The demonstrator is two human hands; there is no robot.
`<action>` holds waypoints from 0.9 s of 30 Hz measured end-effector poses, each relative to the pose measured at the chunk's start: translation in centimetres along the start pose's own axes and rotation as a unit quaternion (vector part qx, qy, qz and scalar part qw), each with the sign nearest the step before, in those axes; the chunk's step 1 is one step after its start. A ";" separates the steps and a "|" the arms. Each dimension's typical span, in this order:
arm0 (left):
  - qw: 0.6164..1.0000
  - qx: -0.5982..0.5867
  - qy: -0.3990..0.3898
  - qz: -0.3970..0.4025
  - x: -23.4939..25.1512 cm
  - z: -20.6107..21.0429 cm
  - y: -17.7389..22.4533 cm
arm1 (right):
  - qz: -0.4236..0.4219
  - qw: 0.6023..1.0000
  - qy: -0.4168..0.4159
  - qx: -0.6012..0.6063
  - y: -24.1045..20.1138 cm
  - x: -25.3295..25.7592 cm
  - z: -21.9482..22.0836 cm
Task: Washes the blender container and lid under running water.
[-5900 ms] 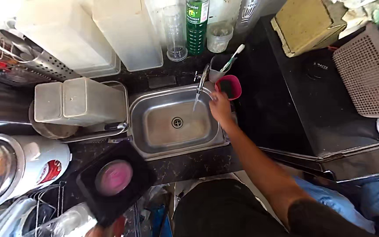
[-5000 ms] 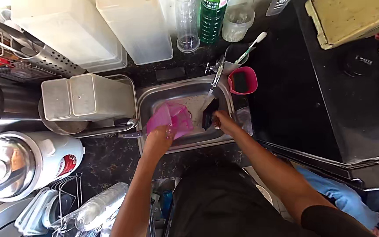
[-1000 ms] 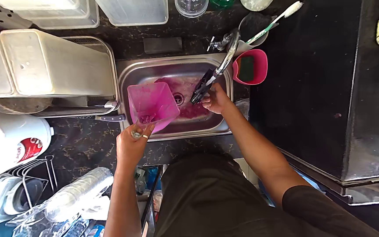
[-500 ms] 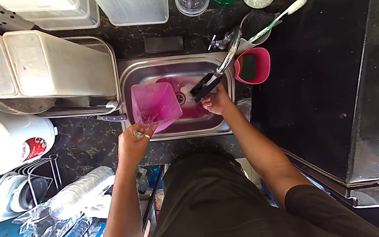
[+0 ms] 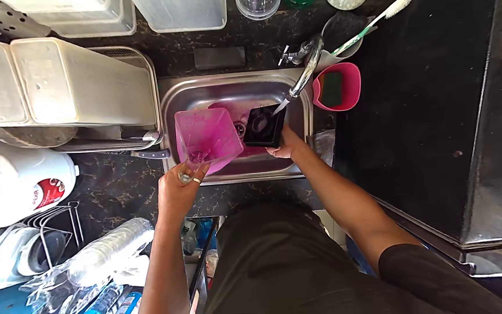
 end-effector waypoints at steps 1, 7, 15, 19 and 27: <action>1.000 0.000 0.001 0.000 0.0 0.0 0.0 | 0.010 1.000 -0.022 0.007 0.0 0.3 0.3; 1.000 0.000 0.012 0.000 -0.6 -0.4 0.0 | 0.043 0.995 -0.076 0.046 0.5 1.7 2.2; 1.000 -0.005 0.009 0.000 -0.5 -0.5 -0.4 | -0.066 0.998 0.023 -0.001 0.0 -1.2 -1.2; 1.000 -0.005 0.007 0.016 -0.5 -0.2 -0.1 | -0.125 0.992 0.019 0.012 -2.2 -1.6 -1.0; 1.000 -0.014 0.007 0.019 -0.5 -0.2 0.2 | -0.169 0.984 -0.047 -0.042 -3.0 -2.5 0.3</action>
Point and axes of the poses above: each hand's wrist, its own x-axis towards the middle knuckle, its own z-axis out of the palm, y = z × x, the point moved 8 cm from there along x, towards the middle knuckle, and after that the axes turned 3 degrees about -x, right-handed, at the moved point
